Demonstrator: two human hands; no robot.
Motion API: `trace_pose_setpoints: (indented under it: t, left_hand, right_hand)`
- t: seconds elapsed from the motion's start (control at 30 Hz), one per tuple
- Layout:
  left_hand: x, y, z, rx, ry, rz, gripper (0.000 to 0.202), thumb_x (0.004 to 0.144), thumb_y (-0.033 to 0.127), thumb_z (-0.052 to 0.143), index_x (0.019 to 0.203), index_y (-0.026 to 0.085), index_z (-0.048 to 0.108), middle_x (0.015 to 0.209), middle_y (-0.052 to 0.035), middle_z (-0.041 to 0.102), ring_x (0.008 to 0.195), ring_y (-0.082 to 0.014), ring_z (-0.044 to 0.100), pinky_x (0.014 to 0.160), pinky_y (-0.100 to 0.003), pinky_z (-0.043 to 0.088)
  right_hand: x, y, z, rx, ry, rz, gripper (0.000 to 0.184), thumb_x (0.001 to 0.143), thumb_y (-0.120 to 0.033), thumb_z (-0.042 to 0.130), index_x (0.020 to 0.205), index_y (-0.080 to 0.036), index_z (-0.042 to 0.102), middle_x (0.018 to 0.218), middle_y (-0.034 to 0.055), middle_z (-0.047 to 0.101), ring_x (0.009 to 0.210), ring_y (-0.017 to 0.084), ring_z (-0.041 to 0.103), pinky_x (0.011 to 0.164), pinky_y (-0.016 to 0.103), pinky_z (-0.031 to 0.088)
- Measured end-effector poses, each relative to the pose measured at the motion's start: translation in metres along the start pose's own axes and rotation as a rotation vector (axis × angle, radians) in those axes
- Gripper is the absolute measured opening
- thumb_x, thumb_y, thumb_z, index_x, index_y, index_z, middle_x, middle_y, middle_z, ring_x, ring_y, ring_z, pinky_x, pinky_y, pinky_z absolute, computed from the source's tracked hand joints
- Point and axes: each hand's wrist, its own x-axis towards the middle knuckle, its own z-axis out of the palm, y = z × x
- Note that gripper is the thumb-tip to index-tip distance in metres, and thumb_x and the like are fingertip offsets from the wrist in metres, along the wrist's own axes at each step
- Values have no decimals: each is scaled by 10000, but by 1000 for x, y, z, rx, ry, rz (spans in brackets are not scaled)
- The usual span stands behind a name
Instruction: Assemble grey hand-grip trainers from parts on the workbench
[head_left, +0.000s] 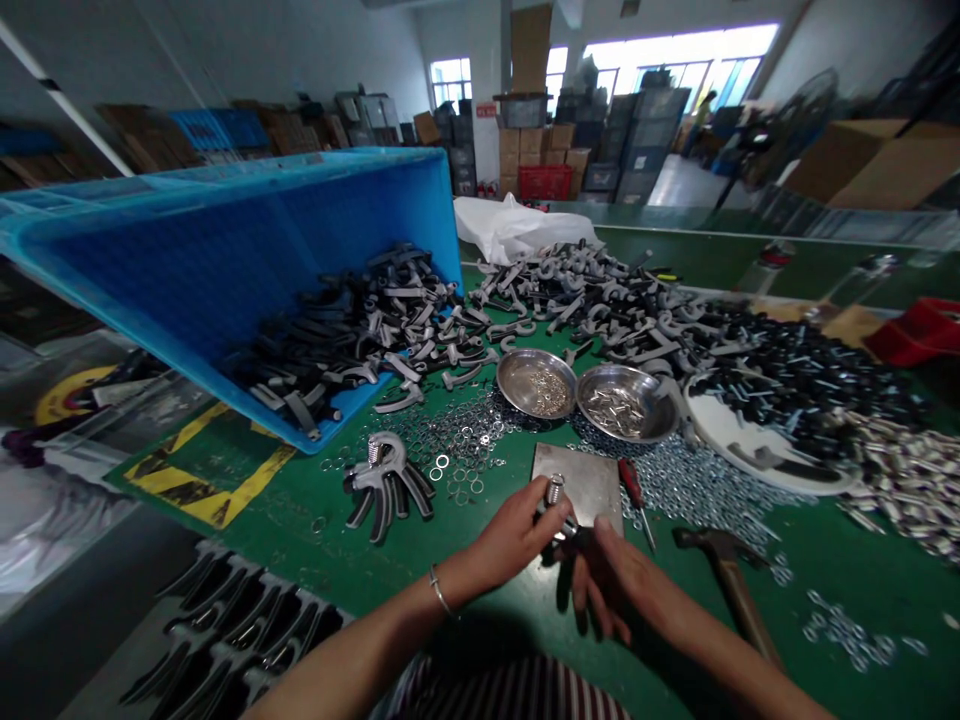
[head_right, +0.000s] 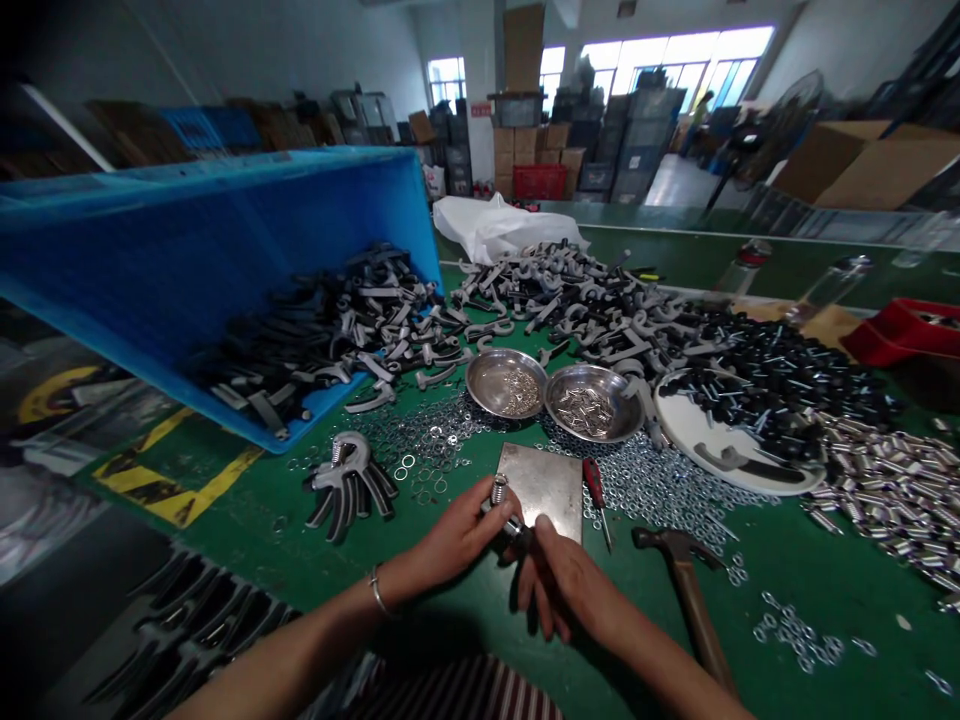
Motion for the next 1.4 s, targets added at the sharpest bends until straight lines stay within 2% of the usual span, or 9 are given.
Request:
trace_pose_setpoints:
  t: [0.13, 0.33, 0.5, 0.63, 0.8, 0.97, 1.13, 1.3, 1.4]
  left_hand:
    - [-2, -9, 2, -59, 75, -47, 246, 999, 396, 436, 959, 180, 547, 916, -27, 611, 852, -170, 557, 791, -285, 438]
    - [-9, -3, -4, 41, -33, 80, 235, 989, 385, 446, 967, 178, 555, 947, -51, 613, 871, -179, 547, 819, -301, 438]
    - [-7, -6, 0, -58, 49, -36, 242, 1012, 388, 412, 970, 180, 528, 905, -31, 583, 844, -168, 541, 818, -300, 455]
    - [-6, -3, 2, -73, 12, 193, 187, 1014, 342, 428, 1014, 187, 533, 1075, -81, 568, 1036, -191, 546, 946, -326, 452]
    - [-5, -5, 11, -43, 149, 148, 179, 1031, 289, 373, 1041, 187, 521, 1043, -78, 554, 1009, -186, 546, 949, -346, 466]
    - [-8, -8, 18, 67, 75, 247, 101, 996, 258, 448, 987, 189, 521, 1169, -106, 542, 1069, -200, 551, 961, -359, 469]
    - [-7, -13, 28, 20, 280, 127, 171, 1030, 260, 353, 1023, 183, 506, 1023, -87, 559, 959, -188, 552, 907, -364, 483]
    - [-7, -12, 29, 113, 138, 302, 106, 991, 253, 453, 956, 180, 521, 1035, -102, 554, 963, -199, 556, 870, -351, 489]
    - [-6, -13, 30, 83, 216, 259, 133, 1013, 231, 394, 964, 182, 507, 998, -85, 548, 942, -187, 545, 877, -346, 477]
  right_hand:
    - [6, 1, 0, -555, 455, -297, 525, 833, -709, 578, 939, -195, 599, 880, 108, 671, 782, 248, 646, 656, 334, 487]
    - [9, 2, 15, 54, -126, 11, 745, 967, -698, 53, 813, -190, 576, 511, -8, 540, 356, 121, 428, 387, 234, 351]
    - [6, 0, 6, -248, 269, -179, 507, 859, -702, 551, 843, -197, 593, 727, 47, 650, 583, 154, 570, 522, 246, 434]
    - [6, 4, 5, -25, -54, 69, 730, 971, -691, 66, 848, -185, 578, 489, -17, 519, 332, 113, 367, 378, 246, 324]
    - [8, 3, 6, -211, 301, -185, 478, 852, -688, 569, 836, -211, 549, 741, 31, 613, 573, 136, 531, 498, 234, 394]
    - [9, 7, 6, 137, -87, 152, 663, 948, -723, 90, 810, -227, 508, 460, -59, 423, 315, 110, 267, 354, 249, 259]
    - [7, 5, 5, -71, 302, -136, 472, 832, -687, 592, 808, -220, 524, 744, 20, 579, 605, 145, 520, 531, 243, 403]
    - [5, 7, 8, 197, -40, 52, 622, 968, -705, 140, 786, -228, 496, 481, -82, 368, 340, 94, 237, 364, 231, 272]
    - [4, 12, 8, 114, 156, -83, 495, 891, -698, 500, 810, -211, 534, 640, -20, 545, 477, 101, 432, 454, 217, 347]
